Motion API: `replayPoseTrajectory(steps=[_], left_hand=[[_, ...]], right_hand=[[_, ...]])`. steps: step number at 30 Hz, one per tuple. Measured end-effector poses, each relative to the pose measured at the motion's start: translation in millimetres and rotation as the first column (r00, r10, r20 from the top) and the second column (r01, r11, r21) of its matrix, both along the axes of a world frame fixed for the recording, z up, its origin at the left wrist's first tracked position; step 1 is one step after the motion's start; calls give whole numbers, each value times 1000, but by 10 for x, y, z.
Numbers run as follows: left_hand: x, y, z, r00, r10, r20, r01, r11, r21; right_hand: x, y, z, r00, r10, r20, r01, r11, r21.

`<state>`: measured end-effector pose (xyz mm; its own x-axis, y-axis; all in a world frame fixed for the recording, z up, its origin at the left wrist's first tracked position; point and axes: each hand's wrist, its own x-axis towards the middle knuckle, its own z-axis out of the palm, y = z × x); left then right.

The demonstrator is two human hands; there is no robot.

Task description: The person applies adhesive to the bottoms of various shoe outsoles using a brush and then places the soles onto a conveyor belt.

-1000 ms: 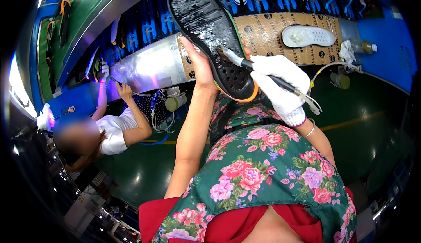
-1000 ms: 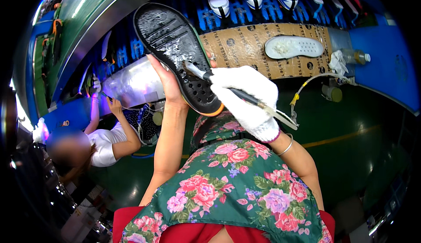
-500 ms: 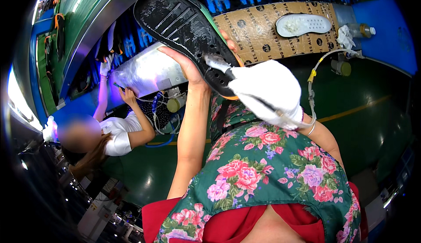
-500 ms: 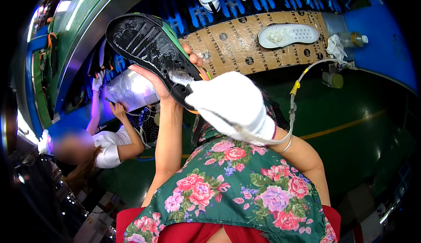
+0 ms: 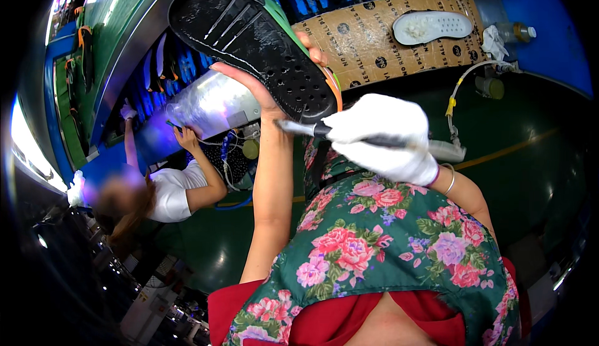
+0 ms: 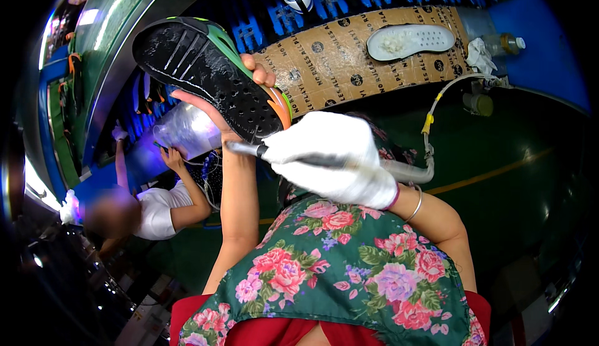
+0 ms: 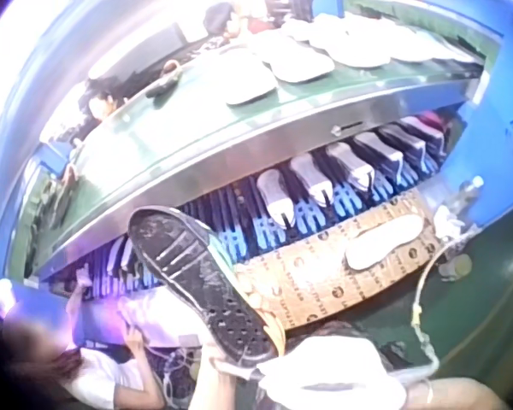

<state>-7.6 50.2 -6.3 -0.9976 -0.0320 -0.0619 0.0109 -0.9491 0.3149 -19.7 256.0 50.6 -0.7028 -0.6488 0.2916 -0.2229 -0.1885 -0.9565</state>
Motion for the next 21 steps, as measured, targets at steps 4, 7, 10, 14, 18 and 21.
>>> replayPoseTrajectory(steps=[4, 7, 10, 14, 18, 21], left_hand=[[-38, -11, 81, 998, -63, -32, 62, 998, -31], [-43, -14, 86, 994, -91, -62, 88, 995, -52], [-82, -149, 4, 980, -176, -94, 160, 975, -153], [-86, -232, 10, 981, -187, -46, 166, 941, -294], [-238, -318, -10, 926, -321, -197, 240, 906, -347], [-231, -295, 48, 958, -272, -91, 217, 896, -387]], right_hand=[[5, -17, -98, 979, -192, 74, 191, 981, 24], [17, -16, -43, 925, -120, -359, 158, 985, 77], [4, -12, -41, 998, 53, -44, -51, 997, 52], [-42, -70, -104, 997, -69, -42, 69, 998, -16], [27, -49, -135, 830, -23, -557, 105, 988, 115], [26, -76, -121, 942, 48, -333, -24, 997, 76]])
